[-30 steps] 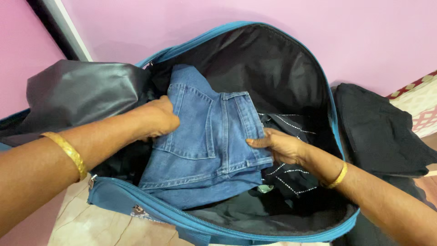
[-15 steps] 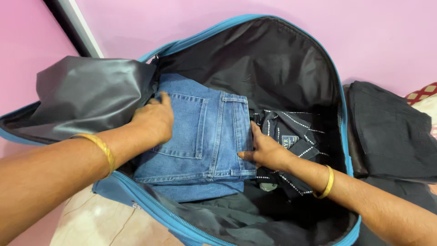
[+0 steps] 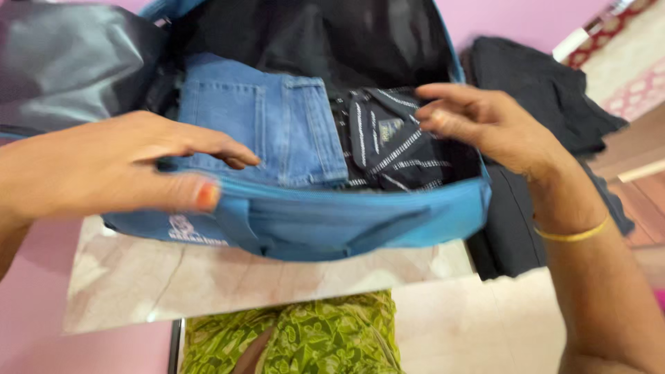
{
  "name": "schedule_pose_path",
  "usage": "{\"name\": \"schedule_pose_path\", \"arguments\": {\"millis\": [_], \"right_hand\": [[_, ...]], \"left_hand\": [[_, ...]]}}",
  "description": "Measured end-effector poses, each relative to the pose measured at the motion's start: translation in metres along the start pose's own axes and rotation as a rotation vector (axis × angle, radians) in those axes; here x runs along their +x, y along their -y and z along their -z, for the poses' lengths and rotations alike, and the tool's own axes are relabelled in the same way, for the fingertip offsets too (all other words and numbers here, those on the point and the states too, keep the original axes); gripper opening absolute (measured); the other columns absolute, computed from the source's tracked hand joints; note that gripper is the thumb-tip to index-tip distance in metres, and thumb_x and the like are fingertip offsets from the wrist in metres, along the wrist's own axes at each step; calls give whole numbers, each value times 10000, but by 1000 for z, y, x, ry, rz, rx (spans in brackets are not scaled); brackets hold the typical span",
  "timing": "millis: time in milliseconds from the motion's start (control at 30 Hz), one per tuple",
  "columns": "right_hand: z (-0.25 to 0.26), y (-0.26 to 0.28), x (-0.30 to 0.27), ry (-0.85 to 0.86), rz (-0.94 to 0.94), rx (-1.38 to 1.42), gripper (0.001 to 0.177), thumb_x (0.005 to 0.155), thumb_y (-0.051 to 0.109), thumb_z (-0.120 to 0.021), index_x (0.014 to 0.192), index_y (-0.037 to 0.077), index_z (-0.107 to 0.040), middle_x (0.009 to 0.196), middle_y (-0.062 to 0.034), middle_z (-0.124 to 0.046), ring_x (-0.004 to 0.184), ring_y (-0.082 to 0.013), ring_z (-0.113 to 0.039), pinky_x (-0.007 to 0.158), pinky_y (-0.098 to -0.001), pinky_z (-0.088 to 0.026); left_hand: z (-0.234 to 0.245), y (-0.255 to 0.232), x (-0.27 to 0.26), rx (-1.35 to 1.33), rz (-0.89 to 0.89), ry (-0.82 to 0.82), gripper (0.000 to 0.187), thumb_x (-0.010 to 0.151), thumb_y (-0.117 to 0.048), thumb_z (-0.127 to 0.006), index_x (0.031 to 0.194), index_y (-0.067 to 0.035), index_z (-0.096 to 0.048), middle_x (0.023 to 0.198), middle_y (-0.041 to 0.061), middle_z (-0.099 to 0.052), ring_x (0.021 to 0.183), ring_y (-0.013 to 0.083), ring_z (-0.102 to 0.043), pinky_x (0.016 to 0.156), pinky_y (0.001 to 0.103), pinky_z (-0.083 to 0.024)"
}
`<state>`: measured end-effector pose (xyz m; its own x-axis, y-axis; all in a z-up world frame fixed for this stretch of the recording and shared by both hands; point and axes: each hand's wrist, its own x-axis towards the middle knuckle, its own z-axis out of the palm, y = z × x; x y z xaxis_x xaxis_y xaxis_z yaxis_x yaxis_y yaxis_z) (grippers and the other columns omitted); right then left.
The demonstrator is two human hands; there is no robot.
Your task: The person packs folded clothes into a blue duffel bag. They place a patterned garment, jeans, black trousers, a grey top, a black top, and additional jeans into the bag, pressing each item down before zipping the bag closed.
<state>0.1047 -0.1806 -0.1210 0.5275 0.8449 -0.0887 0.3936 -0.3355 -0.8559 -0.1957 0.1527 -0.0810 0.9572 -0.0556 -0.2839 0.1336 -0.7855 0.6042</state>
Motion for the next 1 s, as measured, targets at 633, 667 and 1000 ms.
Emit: {"name": "schedule_pose_path", "arguments": {"millis": [633,667,1000], "right_hand": [[36,-104,81,-407,-221,-870,507,914,252,-677,1378,69,-595,1098,-273,-710,1005,-481,-661,895,-555,-513],[40,-102,84,-433,-141,-831,470,879,170,-634,1341,82,-626,1083,-264,-710,1002,-474,-661,891,-555,-512],[48,-105,82,-498,-82,-588,540,773,-54,-542,1271,108,-672,1142,-193,-702,1048,-425,-656,896,-522,-516]], "left_hand": [[-61,7,15,462,-169,657,235,975,-354,-539,1077,-183,-664,934,41,-689,925,259,-712,738,424,-585],[-70,14,19,342,-165,639,245,988,-350,-510,1022,-165,-666,889,59,-680,897,254,-722,738,418,-580],[-132,19,36,50,-226,565,204,945,-298,-585,849,-133,-657,785,136,-667,774,326,-695,622,470,-511]]}}
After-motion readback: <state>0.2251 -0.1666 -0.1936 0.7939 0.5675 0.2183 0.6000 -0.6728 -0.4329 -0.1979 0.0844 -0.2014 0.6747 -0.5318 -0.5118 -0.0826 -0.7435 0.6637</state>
